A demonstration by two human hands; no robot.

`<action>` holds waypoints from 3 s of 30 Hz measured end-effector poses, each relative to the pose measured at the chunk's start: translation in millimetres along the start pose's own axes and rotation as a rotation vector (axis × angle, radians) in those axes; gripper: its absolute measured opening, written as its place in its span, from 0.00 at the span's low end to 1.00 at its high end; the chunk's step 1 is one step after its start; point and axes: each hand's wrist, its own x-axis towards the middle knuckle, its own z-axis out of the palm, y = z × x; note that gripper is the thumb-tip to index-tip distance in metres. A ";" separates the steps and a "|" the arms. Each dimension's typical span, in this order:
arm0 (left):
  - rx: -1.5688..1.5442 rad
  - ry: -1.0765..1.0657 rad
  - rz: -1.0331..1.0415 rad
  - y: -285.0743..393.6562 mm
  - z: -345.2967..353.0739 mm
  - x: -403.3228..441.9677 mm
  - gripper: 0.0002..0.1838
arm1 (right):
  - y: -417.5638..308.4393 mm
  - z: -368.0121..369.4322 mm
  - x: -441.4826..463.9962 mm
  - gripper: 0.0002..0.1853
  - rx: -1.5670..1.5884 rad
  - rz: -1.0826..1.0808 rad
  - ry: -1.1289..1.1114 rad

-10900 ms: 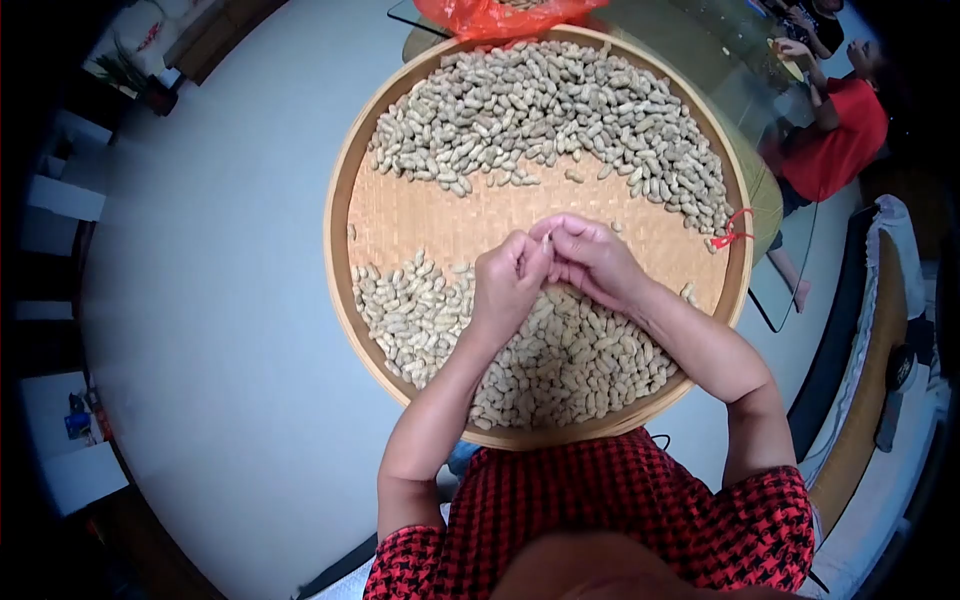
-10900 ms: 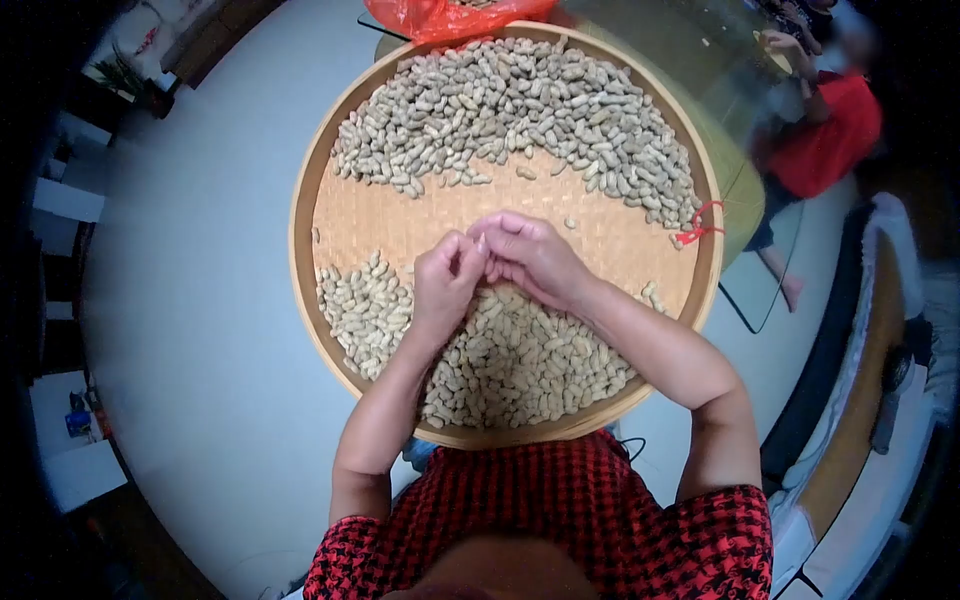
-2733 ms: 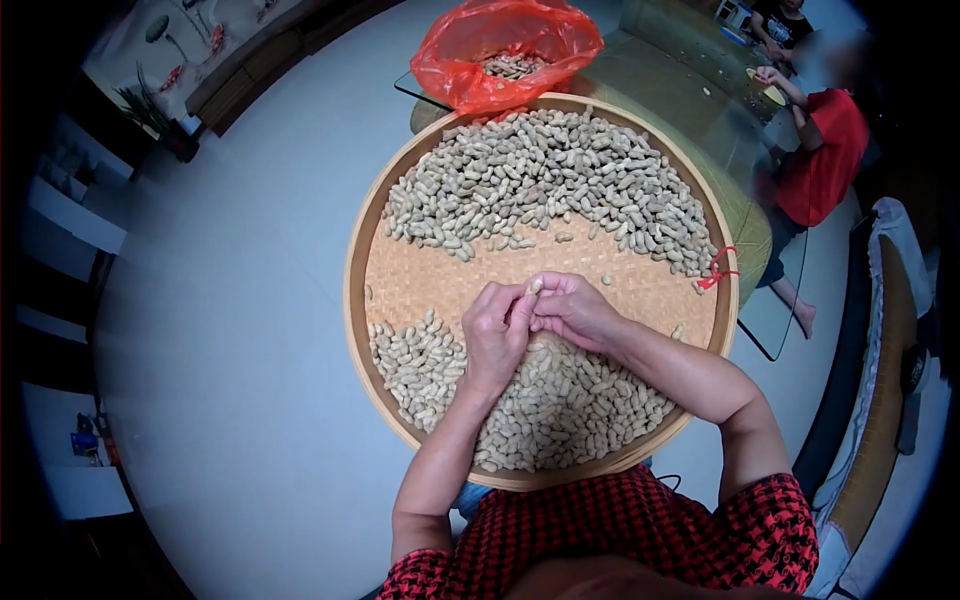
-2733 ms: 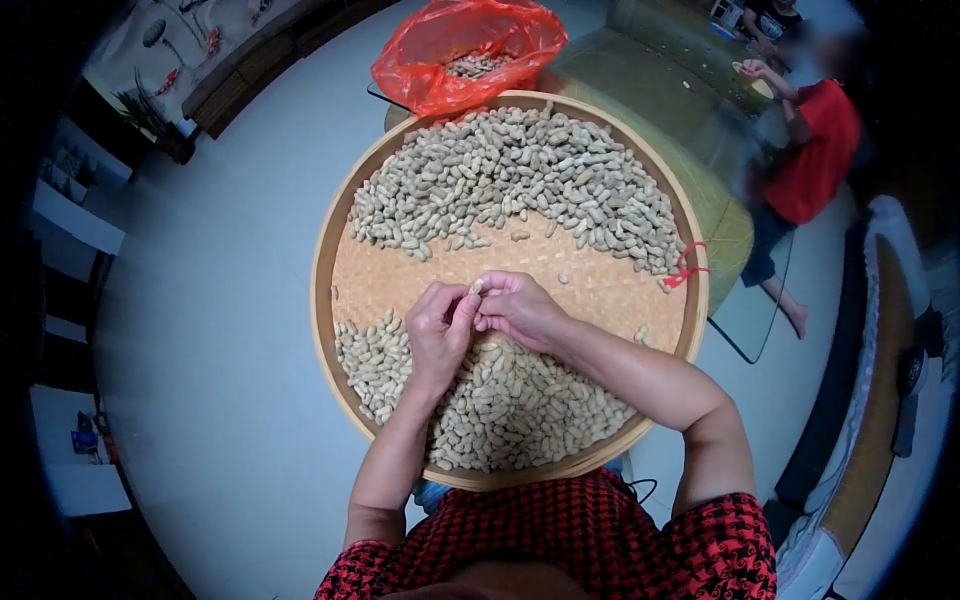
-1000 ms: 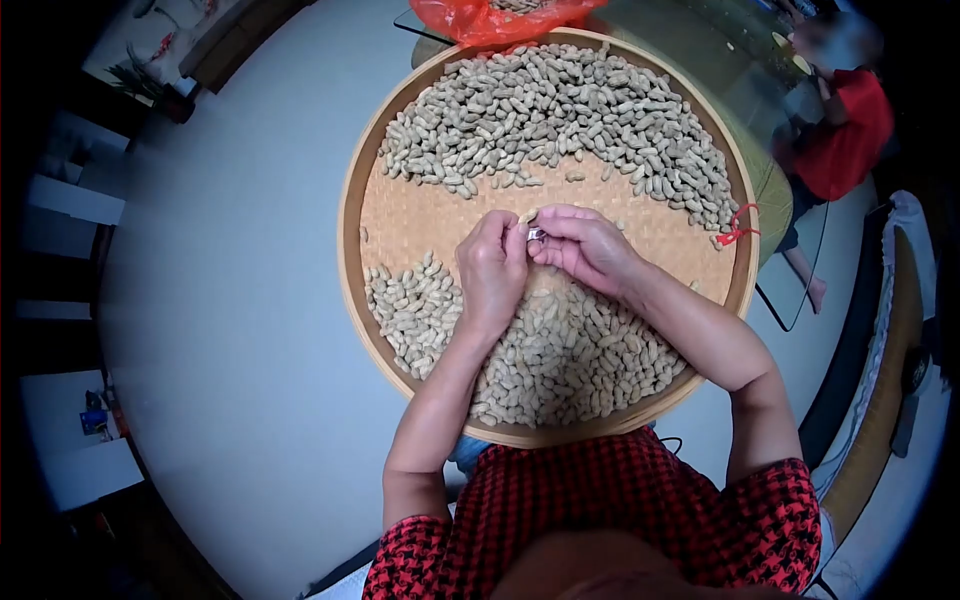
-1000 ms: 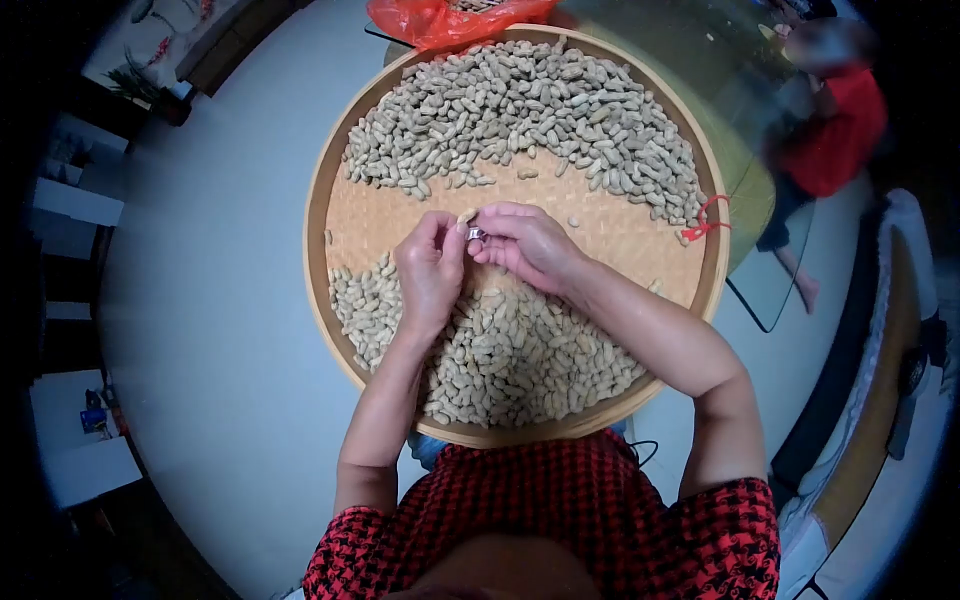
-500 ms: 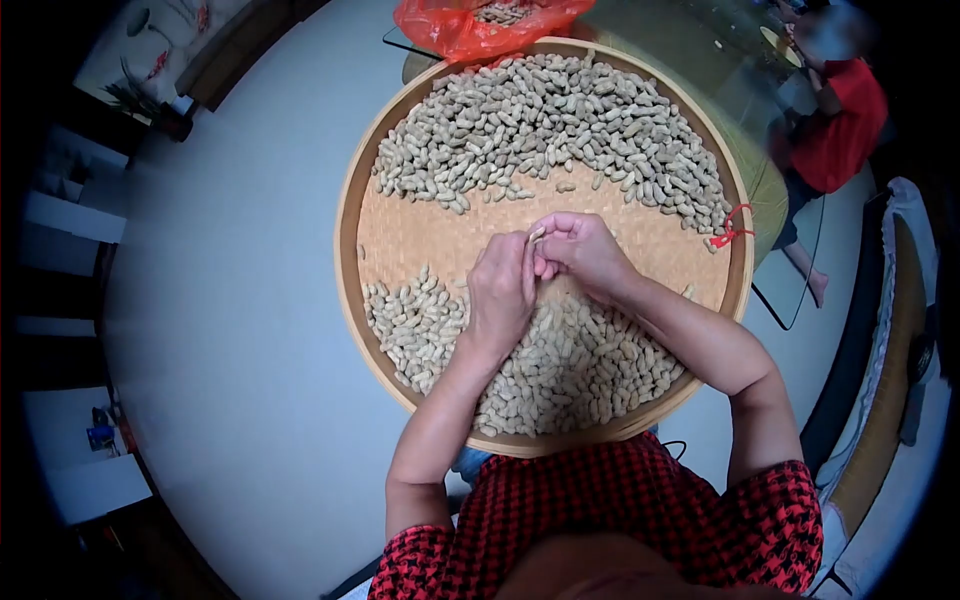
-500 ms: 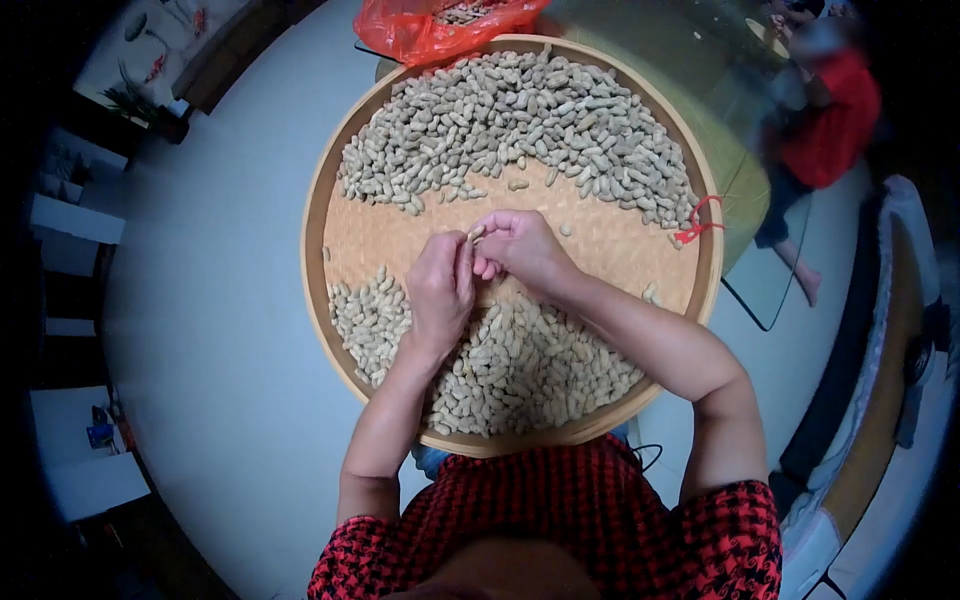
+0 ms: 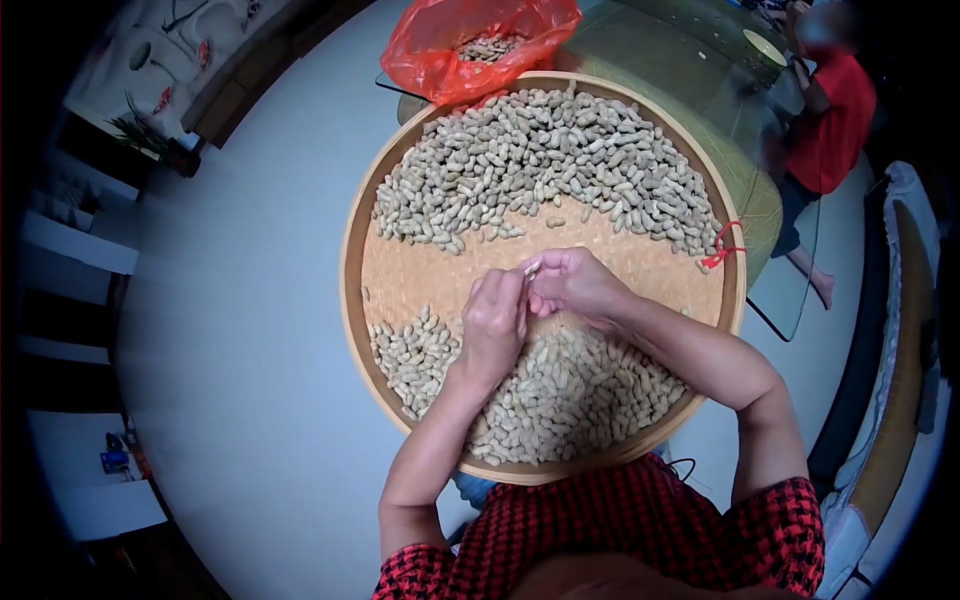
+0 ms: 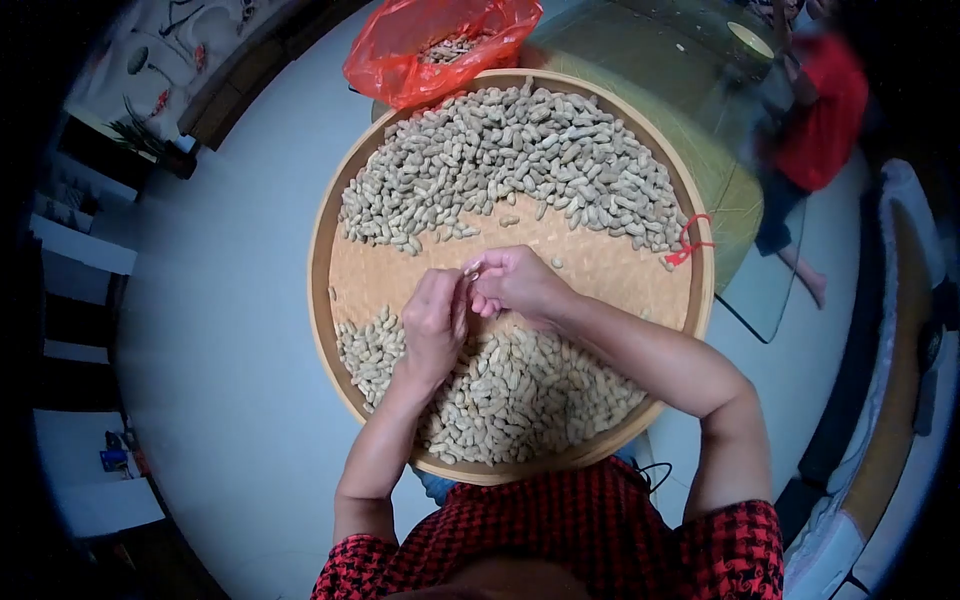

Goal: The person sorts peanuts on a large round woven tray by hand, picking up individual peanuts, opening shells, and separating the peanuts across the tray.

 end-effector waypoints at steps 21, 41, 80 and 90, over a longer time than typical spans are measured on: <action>-0.371 0.025 -0.329 -94.8 32.0 190.7 0.09 | -20.9 -54.5 -71.7 0.12 -0.177 -0.071 -0.097; -0.408 -0.193 -0.650 -13.1 -22.8 -36.3 0.04 | -102.4 -144.5 -8.8 0.10 -1.135 -0.938 0.600; -0.334 -0.259 -0.262 9.1 0.5 -47.4 0.07 | -29.8 -13.1 0.6 0.07 -0.972 -0.592 0.000; -1.166 -0.031 -0.797 4.1 3.8 -24.6 0.07 | -9.5 10.8 -15.7 0.08 -0.405 -0.442 -0.014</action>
